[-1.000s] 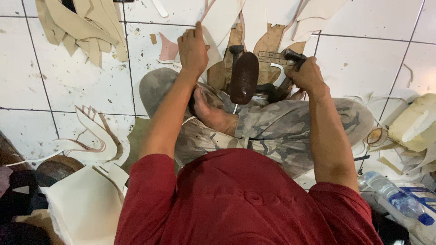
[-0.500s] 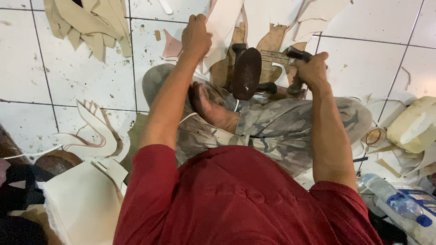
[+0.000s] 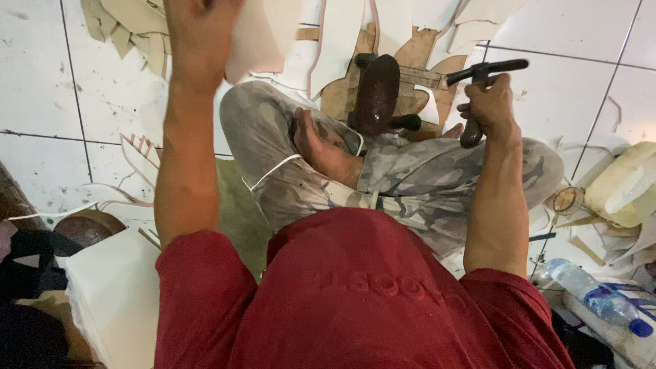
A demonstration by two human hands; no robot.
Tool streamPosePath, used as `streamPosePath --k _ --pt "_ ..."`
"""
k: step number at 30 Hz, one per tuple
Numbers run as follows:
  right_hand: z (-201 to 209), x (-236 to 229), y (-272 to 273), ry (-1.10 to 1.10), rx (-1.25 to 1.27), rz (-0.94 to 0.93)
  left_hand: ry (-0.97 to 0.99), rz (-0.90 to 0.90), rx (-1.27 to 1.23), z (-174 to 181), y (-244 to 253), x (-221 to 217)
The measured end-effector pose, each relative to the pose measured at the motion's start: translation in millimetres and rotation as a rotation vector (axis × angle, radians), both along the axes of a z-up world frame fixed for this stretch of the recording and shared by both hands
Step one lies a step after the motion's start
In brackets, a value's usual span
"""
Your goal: The person sits on a tiled floor and uses a hammer to repeatedly strike a small, dark object held against a white, curved piece of material. They adjust the position of the object and the material while continuing to hammer it.
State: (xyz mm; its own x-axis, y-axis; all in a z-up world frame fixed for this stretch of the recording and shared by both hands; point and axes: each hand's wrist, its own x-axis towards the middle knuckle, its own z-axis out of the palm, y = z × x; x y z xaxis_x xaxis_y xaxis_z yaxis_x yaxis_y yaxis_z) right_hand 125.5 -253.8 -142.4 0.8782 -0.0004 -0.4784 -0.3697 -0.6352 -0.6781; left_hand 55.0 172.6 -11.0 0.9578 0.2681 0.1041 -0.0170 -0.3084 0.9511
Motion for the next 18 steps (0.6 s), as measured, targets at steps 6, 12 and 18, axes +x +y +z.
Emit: streamPosePath --k 6,12,18 --pt "63 -36 28 -0.124 0.114 -0.173 0.370 -0.075 0.137 8 -66 -91" --pt "108 -86 56 -0.411 0.244 -0.087 0.559 -0.406 -0.304 -30 -95 -141" --pt "103 -113 63 -0.474 -0.003 0.187 0.720 -0.319 -0.200 -39 -92 -164"
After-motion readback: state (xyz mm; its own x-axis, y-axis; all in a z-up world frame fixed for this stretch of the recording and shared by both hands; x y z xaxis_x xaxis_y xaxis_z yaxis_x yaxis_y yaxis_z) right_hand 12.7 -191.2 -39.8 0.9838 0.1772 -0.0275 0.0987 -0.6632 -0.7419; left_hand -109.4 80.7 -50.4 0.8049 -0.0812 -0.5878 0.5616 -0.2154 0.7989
